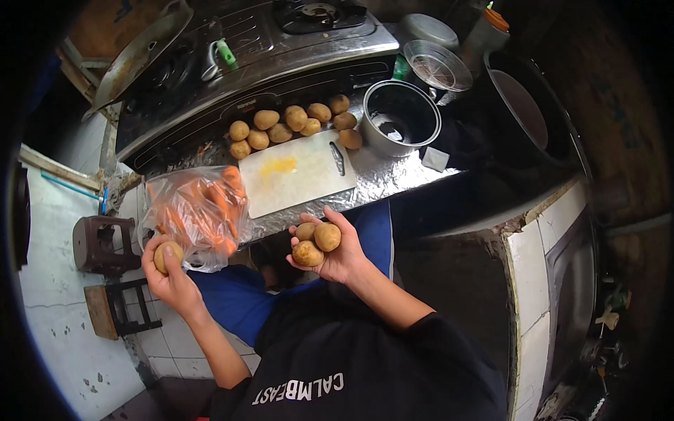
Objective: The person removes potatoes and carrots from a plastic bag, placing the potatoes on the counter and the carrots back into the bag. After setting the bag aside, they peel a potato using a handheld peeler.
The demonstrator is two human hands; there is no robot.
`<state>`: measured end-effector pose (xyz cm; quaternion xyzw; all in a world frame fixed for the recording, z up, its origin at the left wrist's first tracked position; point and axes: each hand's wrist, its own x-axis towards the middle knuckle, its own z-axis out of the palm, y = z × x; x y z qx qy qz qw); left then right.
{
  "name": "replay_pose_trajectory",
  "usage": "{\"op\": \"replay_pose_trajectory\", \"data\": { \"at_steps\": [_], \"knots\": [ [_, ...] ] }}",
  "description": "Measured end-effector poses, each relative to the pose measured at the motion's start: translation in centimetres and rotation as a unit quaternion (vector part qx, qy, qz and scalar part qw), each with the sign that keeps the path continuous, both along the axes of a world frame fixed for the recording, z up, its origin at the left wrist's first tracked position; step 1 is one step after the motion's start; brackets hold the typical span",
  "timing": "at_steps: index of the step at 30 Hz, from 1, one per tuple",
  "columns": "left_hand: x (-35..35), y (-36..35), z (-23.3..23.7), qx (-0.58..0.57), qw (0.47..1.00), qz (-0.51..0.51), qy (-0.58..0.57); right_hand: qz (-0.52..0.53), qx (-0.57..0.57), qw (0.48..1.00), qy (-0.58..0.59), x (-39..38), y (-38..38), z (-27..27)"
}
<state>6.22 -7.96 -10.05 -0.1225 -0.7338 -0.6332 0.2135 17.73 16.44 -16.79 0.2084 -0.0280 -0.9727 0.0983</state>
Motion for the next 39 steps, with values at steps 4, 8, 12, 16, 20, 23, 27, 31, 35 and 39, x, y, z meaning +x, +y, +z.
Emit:
{"op": "replay_pose_trajectory", "data": {
  "at_steps": [4,8,12,16,20,23,27,31,35,39],
  "knots": [
    [0.9,7.9,-0.7,-0.009,0.977,-0.176,-0.122,-0.133,0.013,0.991,-0.033,2.2,3.3,0.8],
    [2.4,15.3,-2.8,-0.088,0.936,-0.313,-0.138,-0.266,0.070,0.958,-0.083,4.5,7.1,0.5],
    [3.4,22.9,-4.4,-0.151,0.915,-0.375,0.012,-0.419,0.191,0.880,-0.117,3.9,10.6,-0.7],
    [3.0,30.5,-8.0,-0.176,0.890,-0.413,0.074,-0.570,0.412,0.694,-0.151,-0.1,13.8,-4.7],
    [1.3,32.5,-12.7,-0.260,0.878,-0.359,0.180,-0.456,0.737,0.436,-0.242,-2.4,13.3,-7.4],
    [1.3,31.1,-12.5,-0.277,0.873,-0.342,0.210,-0.413,0.759,0.431,-0.260,-2.1,12.5,-8.0],
    [1.5,29.0,-11.6,-0.339,0.836,-0.365,0.230,-0.390,0.814,0.334,-0.272,-2.4,12.2,-8.0],
    [1.9,27.9,-11.1,-0.377,0.806,-0.400,0.220,-0.356,0.855,0.251,-0.282,-2.2,12.5,-8.3],
    [0.7,28.1,-11.3,-0.387,0.794,-0.408,0.230,-0.279,0.849,0.287,-0.346,-1.3,13.8,-10.0],
    [-0.2,29.0,-11.9,-0.373,0.810,-0.380,0.248,-0.190,0.863,0.255,-0.394,-0.4,14.8,-9.7]
  ]
}}
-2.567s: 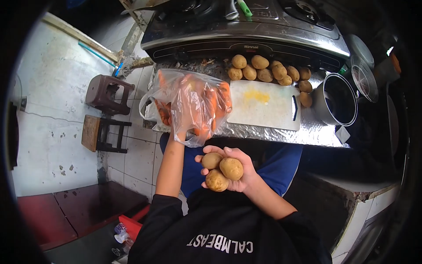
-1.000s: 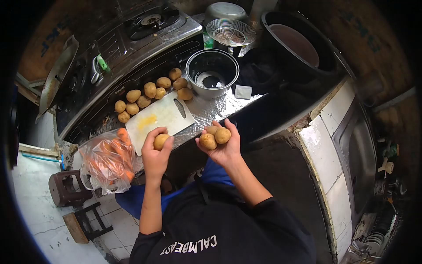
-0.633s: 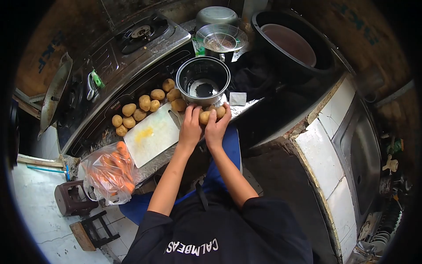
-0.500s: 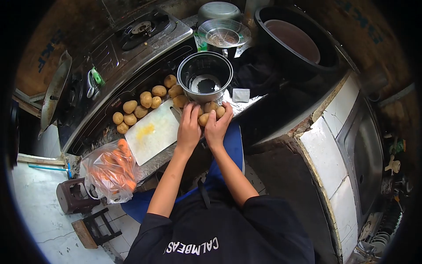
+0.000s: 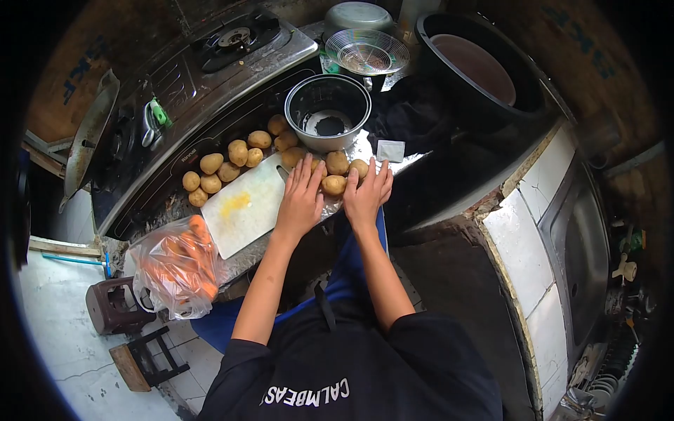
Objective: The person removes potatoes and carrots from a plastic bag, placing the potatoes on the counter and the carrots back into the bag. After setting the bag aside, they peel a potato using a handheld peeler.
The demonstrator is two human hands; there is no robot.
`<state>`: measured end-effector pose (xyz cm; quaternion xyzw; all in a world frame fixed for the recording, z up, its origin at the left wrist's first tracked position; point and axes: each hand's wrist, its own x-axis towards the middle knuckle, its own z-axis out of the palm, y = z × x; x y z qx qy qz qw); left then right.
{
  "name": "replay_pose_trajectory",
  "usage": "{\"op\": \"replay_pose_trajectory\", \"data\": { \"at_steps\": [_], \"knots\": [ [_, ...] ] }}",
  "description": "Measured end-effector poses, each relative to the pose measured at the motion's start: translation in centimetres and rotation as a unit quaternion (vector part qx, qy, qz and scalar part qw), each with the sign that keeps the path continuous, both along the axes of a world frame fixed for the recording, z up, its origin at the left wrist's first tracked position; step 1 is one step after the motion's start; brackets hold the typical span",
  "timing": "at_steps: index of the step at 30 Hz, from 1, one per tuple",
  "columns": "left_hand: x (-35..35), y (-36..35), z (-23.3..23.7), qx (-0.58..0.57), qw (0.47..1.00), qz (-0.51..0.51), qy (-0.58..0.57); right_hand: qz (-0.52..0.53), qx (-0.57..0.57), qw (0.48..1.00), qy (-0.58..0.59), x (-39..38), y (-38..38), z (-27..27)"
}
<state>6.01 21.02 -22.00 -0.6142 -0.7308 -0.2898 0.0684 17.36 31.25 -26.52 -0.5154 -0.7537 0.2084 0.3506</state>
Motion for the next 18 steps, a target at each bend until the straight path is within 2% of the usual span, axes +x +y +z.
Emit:
{"op": "replay_pose_trajectory", "data": {
  "at_steps": [4,9,11,13,18],
  "knots": [
    [0.6,-0.5,0.5,0.005,1.000,0.004,-0.008,0.003,0.012,0.999,-0.043,0.6,0.7,0.1],
    [1.3,-1.3,0.6,-0.006,1.000,-0.005,0.009,0.031,0.003,0.998,0.063,1.1,0.4,0.3],
    [1.2,-1.4,0.6,-0.001,1.000,-0.001,0.005,0.041,0.008,0.997,0.066,1.3,0.7,0.3],
    [1.2,-1.5,0.6,0.009,1.000,-0.001,0.003,0.054,-0.003,0.998,0.018,1.6,0.7,0.3],
    [1.2,-1.4,0.1,0.013,1.000,0.006,0.016,0.054,0.001,0.997,0.050,2.1,0.9,0.3]
  ]
}}
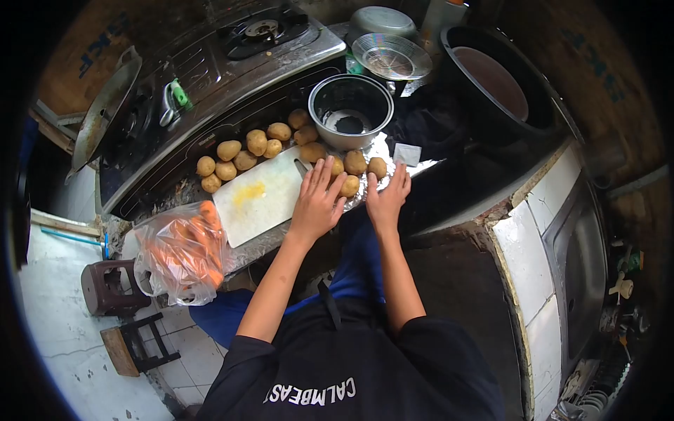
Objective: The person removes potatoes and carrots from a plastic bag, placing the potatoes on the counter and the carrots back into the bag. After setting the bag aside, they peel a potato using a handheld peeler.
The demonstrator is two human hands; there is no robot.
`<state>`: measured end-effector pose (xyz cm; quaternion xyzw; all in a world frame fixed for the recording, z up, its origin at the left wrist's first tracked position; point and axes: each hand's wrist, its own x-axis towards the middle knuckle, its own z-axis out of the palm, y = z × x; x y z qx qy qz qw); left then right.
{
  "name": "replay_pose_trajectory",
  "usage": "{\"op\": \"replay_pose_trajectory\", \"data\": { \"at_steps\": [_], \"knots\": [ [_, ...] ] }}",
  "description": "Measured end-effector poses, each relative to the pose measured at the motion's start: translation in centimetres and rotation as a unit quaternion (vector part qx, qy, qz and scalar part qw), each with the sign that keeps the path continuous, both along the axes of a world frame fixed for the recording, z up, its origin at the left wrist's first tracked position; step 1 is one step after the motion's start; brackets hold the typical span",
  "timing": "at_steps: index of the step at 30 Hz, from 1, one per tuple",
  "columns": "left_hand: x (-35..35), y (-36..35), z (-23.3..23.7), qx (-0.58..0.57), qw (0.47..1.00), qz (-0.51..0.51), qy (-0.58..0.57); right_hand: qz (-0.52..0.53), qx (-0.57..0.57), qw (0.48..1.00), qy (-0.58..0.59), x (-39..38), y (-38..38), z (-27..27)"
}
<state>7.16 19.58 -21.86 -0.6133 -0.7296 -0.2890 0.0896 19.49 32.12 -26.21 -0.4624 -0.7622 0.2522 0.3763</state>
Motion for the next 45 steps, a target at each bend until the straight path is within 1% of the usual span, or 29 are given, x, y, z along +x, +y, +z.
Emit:
{"op": "replay_pose_trajectory", "data": {
  "at_steps": [3,7,9,10,12,13,14,15,16,18,20,21,22,23,25,27,28,29,30,31,32,33,35,37,39,41,42,43,45],
  "knots": [
    [0.2,-0.6,0.8,0.004,1.000,0.007,-0.011,0.002,0.027,0.999,0.042,0.1,-1.5,2.4],
    [0.7,-3.3,2.5,0.022,0.998,0.028,-0.044,0.079,0.038,0.996,0.037,0.2,-5.2,3.8],
    [1.6,-6.5,4.2,0.082,0.988,0.092,-0.094,0.119,0.069,0.990,0.031,0.0,-7.7,4.7],
    [2.5,-9.4,6.7,0.159,0.968,0.116,-0.158,0.157,0.069,0.983,0.064,-0.2,-9.2,4.7],
    [2.8,-16.8,11.3,0.293,0.936,0.141,-0.136,0.299,-0.008,0.948,0.108,-1.5,-14.4,7.8],
    [2.6,-20.7,12.9,0.336,0.918,0.198,-0.075,0.384,-0.016,0.917,0.107,-2.3,-17.1,9.3],
    [2.1,-24.1,12.7,0.401,0.876,0.258,-0.068,0.470,0.021,0.877,0.096,-3.4,-19.6,10.8],
    [0.7,-27.6,13.3,0.382,0.847,0.369,-0.012,0.535,0.058,0.833,0.126,-5.0,-22.3,11.5],
    [-1.2,-30.5,12.3,0.401,0.783,0.471,-0.059,0.586,0.079,0.797,0.125,-6.5,-25.1,12.8],
    [-5.5,-34.9,10.0,0.312,0.734,0.596,-0.092,0.643,0.145,0.749,0.068,-9.2,-29.0,13.7],
    [-10.2,-37.6,4.6,0.176,0.719,0.669,-0.071,0.616,0.249,0.747,0.034,-12.2,-30.3,13.2],
    [-11.3,-38.0,3.4,0.146,0.714,0.668,-0.151,0.594,0.293,0.748,0.033,-13.8,-30.2,11.9],
    [-12.1,-38.2,3.2,0.118,0.706,0.660,-0.229,0.584,0.282,0.760,0.048,-15.0,-29.3,11.8],
    [-12.4,-38.4,3.0,0.121,0.705,0.659,-0.231,0.574,0.271,0.770,0.062,-15.8,-27.8,11.8],
    [-12.2,-37.9,3.4,0.240,0.715,0.613,-0.234,0.551,0.277,0.784,0.076,-16.4,-24.8,13.7],
    [-11.2,-36.5,5.4,0.276,0.702,0.616,-0.227,0.532,0.250,0.804,0.097,-16.0,-22.7,15.7],
    [-10.4,-36.0,7.5,0.330,0.703,0.539,-0.326,0.547,0.194,0.807,0.110,-15.5,-22.7,16.6],
    [-9.8,-35.4,9.6,0.377,0.694,0.451,-0.416,0.594,0.190,0.774,0.104,-14.8,-23.5,17.5],
    [-9.3,-34.7,11.1,0.361,0.713,0.447,-0.402,0.638,0.186,0.741,0.099,-14.1,-25.0,18.1],
    [-9.1,-34.4,12.2,0.360,0.714,0.446,-0.401,0.699,0.223,0.674,0.092,-13.9,-26.3,18.1],
    [-8.7,-34.1,13.2,0.380,0.725,0.409,-0.402,0.726,0.258,0.636,0.051,-13.5,-27.6,18.4],
    [-8.4,-33.9,14.0,0.400,0.734,0.372,-0.404,0.725,0.257,0.637,0.050,-13.6,-27.4,17.5],
    [-8.2,-33.9,14.5,0.416,0.741,0.350,-0.395,0.674,0.393,0.623,-0.065,-14.8,-26.9,14.1],
    [-8.2,-34.9,14.3,0.413,0.748,0.341,-0.391,0.661,0.431,0.592,-0.160,-15.6,-24.1,14.5],
    [-7.9,-35.3,14.0,0.408,0.743,0.319,-0.424,0.662,0.410,0.590,-0.215,-16.1,-22.1,15.4],
    [-7.8,-35.1,13.3,0.394,0.760,0.281,-0.433,0.634,0.414,0.619,-0.208,-16.5,-20.9,16.3],
    [-7.8,-34.9,13.3,0.393,0.760,0.281,-0.436,0.582,0.448,0.627,-0.262,-16.8,-20.4,17.0],
    [-7.9,-34.7,13.5,0.398,0.761,0.268,-0.437,0.555,0.463,0.644,-0.250,-17.7,-19.6,17.5],
    [-8.0,-34.2,14.4,0.404,0.762,0.254,-0.436,0.529,0.411,0.703,-0.238,-18.8,-18.8,20.0]
  ]
}}
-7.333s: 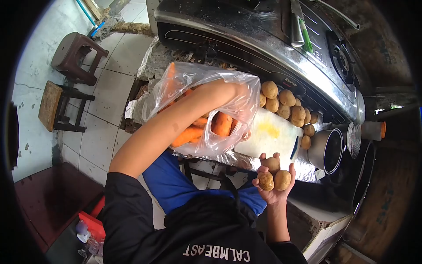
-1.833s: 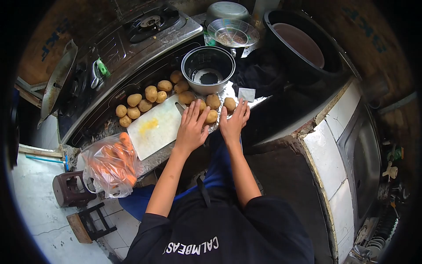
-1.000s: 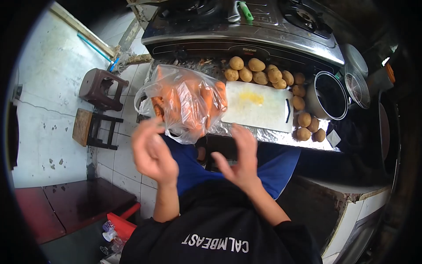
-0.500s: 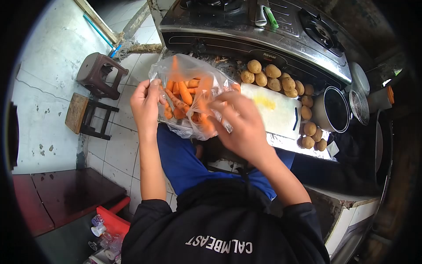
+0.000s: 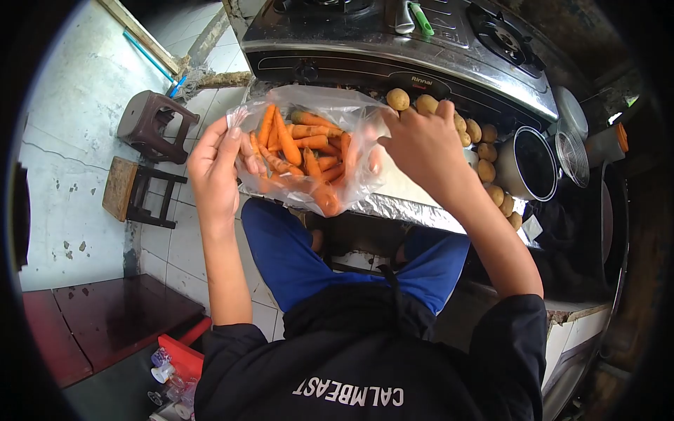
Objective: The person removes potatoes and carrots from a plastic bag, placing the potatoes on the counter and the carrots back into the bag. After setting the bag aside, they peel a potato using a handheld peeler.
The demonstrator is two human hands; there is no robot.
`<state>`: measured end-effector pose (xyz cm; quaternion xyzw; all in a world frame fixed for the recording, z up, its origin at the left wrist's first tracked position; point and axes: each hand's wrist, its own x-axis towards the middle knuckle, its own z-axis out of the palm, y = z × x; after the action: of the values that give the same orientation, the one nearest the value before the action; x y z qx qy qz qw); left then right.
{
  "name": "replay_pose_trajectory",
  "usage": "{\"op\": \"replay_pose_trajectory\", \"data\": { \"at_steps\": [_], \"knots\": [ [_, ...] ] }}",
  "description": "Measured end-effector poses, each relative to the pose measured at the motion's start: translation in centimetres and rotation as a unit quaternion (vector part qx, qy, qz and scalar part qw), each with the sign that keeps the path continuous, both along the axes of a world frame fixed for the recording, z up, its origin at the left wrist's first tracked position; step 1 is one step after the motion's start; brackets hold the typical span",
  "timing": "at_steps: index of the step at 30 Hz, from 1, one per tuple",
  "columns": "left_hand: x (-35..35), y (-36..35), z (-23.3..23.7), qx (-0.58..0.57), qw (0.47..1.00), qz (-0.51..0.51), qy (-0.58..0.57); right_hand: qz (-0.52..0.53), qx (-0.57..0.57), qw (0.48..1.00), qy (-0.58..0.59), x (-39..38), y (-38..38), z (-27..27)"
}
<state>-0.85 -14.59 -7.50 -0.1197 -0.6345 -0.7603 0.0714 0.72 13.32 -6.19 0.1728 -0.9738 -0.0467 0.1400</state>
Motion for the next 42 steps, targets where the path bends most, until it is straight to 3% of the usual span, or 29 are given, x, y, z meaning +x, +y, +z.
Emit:
{"op": "replay_pose_trajectory", "data": {
  "at_steps": [2,4,6,10,16,22,24,32,35,42],
  "knots": [
    [0.2,0.7,1.0,0.046,0.998,-0.036,-0.015,-0.007,0.019,1.000,-0.019,-0.1,-0.5,1.5],
    [0.2,1.4,1.4,0.039,0.998,-0.050,-0.009,-0.094,-0.026,0.991,-0.094,1.0,-3.3,1.5],
    [0.3,1.8,1.2,0.033,0.998,-0.060,-0.005,0.036,-0.172,0.980,-0.095,2.5,-4.9,0.1],
    [0.5,1.5,0.8,0.054,0.996,-0.076,-0.004,0.086,-0.049,0.995,-0.025,0.4,-1.4,-2.8],
    [0.5,0.3,1.0,0.058,0.995,-0.078,-0.002,0.139,0.033,0.986,-0.080,0.1,3.3,3.2],
    [1.2,-0.4,2.2,0.024,0.998,-0.046,0.020,0.250,0.011,0.967,-0.048,0.8,2.3,10.0],
    [2.2,-0.9,2.2,0.019,1.000,-0.021,0.006,0.295,0.016,0.953,-0.069,1.4,1.5,10.4],
    [3.9,-5.3,1.0,0.064,0.997,-0.020,-0.025,0.311,-0.049,0.932,-0.178,3.2,0.1,9.0],
    [3.4,-5.6,0.8,0.000,0.998,-0.065,0.017,0.367,-0.126,0.907,-0.162,2.7,-0.5,8.0],
    [2.0,-3.7,1.6,-0.047,0.997,-0.053,0.021,0.364,-0.201,0.909,-0.029,0.5,-1.6,7.2]
  ]
}}
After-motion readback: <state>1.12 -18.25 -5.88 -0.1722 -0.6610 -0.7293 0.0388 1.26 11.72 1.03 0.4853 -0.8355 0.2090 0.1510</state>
